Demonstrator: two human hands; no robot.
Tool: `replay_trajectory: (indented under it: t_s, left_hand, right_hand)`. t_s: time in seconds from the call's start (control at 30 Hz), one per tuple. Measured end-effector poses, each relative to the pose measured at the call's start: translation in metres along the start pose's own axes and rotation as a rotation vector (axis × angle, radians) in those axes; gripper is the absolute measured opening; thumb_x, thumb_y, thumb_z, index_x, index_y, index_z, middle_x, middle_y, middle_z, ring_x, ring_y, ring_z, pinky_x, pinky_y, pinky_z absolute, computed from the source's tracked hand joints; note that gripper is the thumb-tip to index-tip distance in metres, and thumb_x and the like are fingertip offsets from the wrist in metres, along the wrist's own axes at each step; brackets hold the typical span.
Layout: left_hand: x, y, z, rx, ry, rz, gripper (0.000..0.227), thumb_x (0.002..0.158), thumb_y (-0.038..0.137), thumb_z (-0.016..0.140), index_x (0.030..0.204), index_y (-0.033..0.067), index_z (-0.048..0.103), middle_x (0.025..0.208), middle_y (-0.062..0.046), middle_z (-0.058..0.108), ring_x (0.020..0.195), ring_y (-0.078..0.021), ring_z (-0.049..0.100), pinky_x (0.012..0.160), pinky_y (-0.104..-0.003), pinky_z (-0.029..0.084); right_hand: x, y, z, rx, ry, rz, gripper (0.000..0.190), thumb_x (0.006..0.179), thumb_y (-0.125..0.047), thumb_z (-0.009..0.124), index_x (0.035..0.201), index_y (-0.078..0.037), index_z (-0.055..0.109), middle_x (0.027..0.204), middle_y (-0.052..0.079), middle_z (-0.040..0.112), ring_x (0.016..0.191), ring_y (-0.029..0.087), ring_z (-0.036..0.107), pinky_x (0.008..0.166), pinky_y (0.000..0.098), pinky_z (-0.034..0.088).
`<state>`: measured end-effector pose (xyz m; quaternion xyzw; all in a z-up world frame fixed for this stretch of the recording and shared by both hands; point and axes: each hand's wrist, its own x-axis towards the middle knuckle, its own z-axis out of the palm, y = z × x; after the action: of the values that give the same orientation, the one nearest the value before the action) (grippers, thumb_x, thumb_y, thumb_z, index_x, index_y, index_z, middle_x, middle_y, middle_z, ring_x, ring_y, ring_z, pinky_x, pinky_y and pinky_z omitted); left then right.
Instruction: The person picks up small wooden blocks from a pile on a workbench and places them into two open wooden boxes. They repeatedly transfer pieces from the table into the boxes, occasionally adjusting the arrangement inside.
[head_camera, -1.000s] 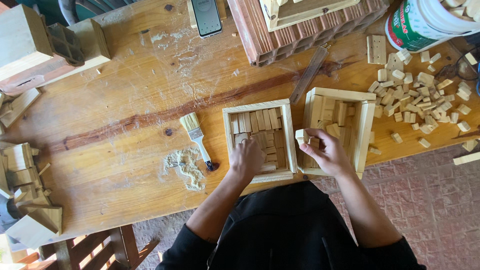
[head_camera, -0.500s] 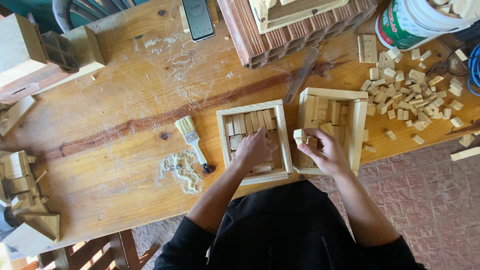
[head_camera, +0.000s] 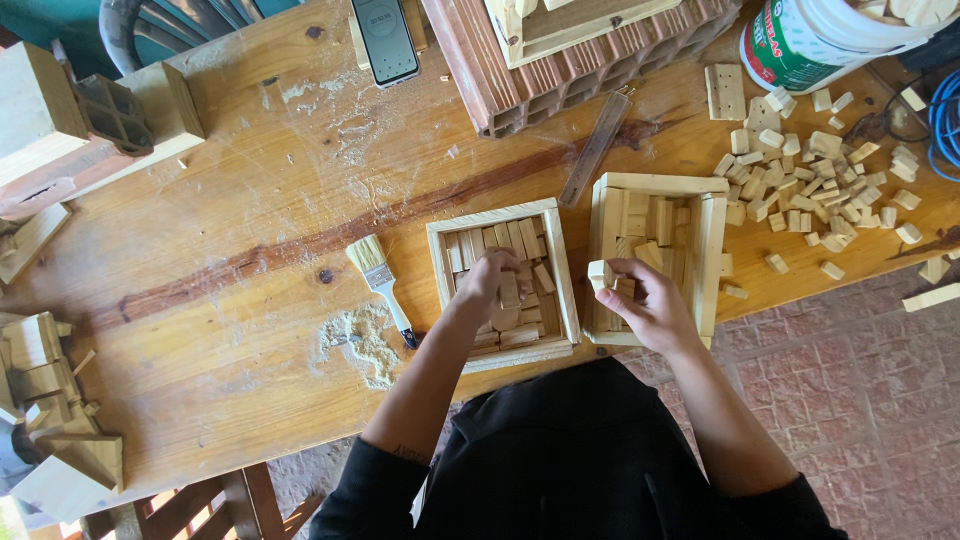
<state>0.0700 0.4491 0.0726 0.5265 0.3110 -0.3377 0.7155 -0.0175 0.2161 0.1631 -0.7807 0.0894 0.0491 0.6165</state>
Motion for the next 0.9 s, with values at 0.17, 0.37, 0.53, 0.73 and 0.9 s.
replay_trajectory:
  t_s: [0.17,0.37,0.53,0.73,0.9]
  left_hand:
    - [0.0,-0.012,-0.004,0.292,0.002,0.129,0.067,0.073,0.004,0.059,0.138,-0.007,0.049,0.112,-0.022,0.062,0.095,-0.0342,0.067,0.064,-0.042,0.058]
    - [0.055,-0.062,-0.009,0.743,-0.078,0.139,0.07,0.081,0.028,0.065,0.146,0.0054,0.051,0.132,-0.021,0.065,0.129,-0.0387,0.057,0.107,-0.051,0.045]
    - [-0.012,-0.002,0.007,0.81,-0.052,0.178,0.064,0.088,0.029,0.059,0.147,0.0073,0.048,0.136,-0.017,0.066,0.135,-0.038,0.054,0.113,-0.05,0.041]
    - [-0.032,0.011,0.008,0.979,0.036,0.406,0.034,0.088,0.022,0.06,0.12,0.0147,0.069,0.124,-0.012,0.071,0.12,-0.0398,0.064,0.1,-0.055,0.05]
    - [-0.045,0.003,0.007,1.745,0.019,0.754,0.027,0.084,0.017,0.069,0.11,0.0115,0.075,0.12,-0.011,0.064,0.121,-0.0285,0.055,0.101,-0.041,0.046]
  right_hand:
    - [-0.002,-0.01,-0.001,-0.023,-0.003,0.012,0.037,0.086,-0.018,0.082,0.117,-0.002,0.07,0.082,0.014,0.063,0.071,0.016,0.055,0.057,0.0311,0.046]
    - [-0.007,0.009,-0.002,-0.055,0.018,0.022,0.043,0.085,-0.023,0.084,0.12,-0.002,0.07,0.095,0.023,0.069,0.083,0.024,0.062,0.066,0.0419,0.054]
    - [-0.01,0.011,-0.002,-0.072,0.03,0.018,0.044,0.085,-0.025,0.085,0.12,-0.004,0.071,0.098,0.021,0.07,0.088,0.021,0.063,0.069,0.0418,0.054]
    - [-0.009,0.008,-0.005,-0.021,0.027,0.041,0.041,0.085,-0.022,0.084,0.118,-0.003,0.07,0.085,0.014,0.065,0.072,0.016,0.056,0.058,0.0331,0.049]
    - [-0.007,0.03,-0.008,-0.036,0.014,0.049,0.042,0.086,-0.024,0.084,0.119,-0.004,0.07,0.083,0.015,0.065,0.065,0.017,0.057,0.055,0.0325,0.048]
